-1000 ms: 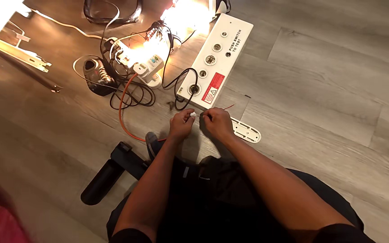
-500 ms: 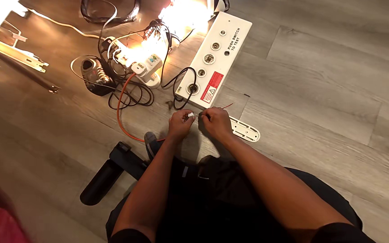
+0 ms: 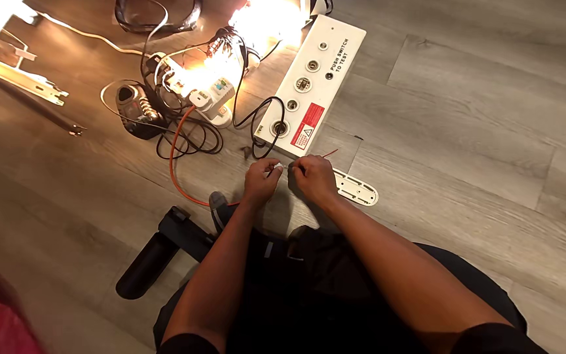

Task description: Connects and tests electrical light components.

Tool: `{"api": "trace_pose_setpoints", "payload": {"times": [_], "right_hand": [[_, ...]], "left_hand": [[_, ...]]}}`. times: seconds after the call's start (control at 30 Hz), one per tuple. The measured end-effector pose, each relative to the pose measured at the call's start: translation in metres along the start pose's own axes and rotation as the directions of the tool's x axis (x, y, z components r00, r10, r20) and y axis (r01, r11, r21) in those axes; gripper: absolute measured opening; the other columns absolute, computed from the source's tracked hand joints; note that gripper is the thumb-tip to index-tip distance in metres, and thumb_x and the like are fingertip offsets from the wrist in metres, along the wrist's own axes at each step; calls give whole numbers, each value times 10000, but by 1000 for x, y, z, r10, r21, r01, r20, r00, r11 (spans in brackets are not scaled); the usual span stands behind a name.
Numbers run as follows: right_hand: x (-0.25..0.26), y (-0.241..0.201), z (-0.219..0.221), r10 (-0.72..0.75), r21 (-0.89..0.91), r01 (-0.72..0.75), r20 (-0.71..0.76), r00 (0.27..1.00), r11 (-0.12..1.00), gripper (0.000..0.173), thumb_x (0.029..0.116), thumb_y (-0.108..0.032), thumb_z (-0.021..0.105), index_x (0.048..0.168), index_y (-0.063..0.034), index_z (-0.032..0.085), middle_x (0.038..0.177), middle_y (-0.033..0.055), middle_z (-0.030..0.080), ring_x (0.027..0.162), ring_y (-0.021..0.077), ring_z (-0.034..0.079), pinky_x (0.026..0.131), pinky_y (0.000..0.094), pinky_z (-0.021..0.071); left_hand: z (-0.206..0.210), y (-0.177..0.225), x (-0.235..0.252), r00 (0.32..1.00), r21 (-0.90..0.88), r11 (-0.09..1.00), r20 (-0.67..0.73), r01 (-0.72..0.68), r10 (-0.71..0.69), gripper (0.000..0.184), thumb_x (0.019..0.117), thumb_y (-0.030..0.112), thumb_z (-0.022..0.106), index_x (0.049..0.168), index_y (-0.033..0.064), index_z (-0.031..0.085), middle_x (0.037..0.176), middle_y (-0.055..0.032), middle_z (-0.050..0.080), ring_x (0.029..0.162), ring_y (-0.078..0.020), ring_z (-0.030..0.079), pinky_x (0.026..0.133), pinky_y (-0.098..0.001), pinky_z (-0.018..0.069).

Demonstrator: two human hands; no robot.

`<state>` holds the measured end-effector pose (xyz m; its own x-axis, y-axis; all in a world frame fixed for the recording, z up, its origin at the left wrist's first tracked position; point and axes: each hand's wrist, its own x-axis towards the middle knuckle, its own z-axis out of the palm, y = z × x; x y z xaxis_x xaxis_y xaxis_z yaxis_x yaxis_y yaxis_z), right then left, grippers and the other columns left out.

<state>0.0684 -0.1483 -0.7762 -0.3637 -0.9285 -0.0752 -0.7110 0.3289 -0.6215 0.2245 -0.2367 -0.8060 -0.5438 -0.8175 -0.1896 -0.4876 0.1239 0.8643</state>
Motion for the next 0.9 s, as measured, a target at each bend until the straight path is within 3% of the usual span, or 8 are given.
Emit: {"api": "trace_pose_setpoints", "payload": {"times": [0.2,0.47,0.9], "right_hand": [[0,1,1,6,-2,-6,1,1000,1000,168,980,-147,593,945,-70,738,902,101,700,950,293,657,904,507,488],[-1,1,1,-36,-9,36,23,999,999,162,977,-143,603,939,-66,741,918,111,707,972,307,658,918,515,485],[-2,3,1,-77,-19,78,29,997,997,165,977,-137,594,943,-69,741,922,112,710,987,311,659,929,520,487]], "left_hand": [[2,-4,0,993,68,991,-13,-116,117,205,1000,220,615,1080,74,735,1059,-76,686,990,-211,631,887,-444,509],[2,-5,-1,989,87,986,6,-146,146,162,1008,166,568,1001,69,698,1089,-86,663,1049,-235,603,916,-454,484],[3,-3,-1,968,170,953,28,-249,248,157,1002,136,579,1020,57,713,1103,-93,682,1087,-241,619,960,-456,492]]}}
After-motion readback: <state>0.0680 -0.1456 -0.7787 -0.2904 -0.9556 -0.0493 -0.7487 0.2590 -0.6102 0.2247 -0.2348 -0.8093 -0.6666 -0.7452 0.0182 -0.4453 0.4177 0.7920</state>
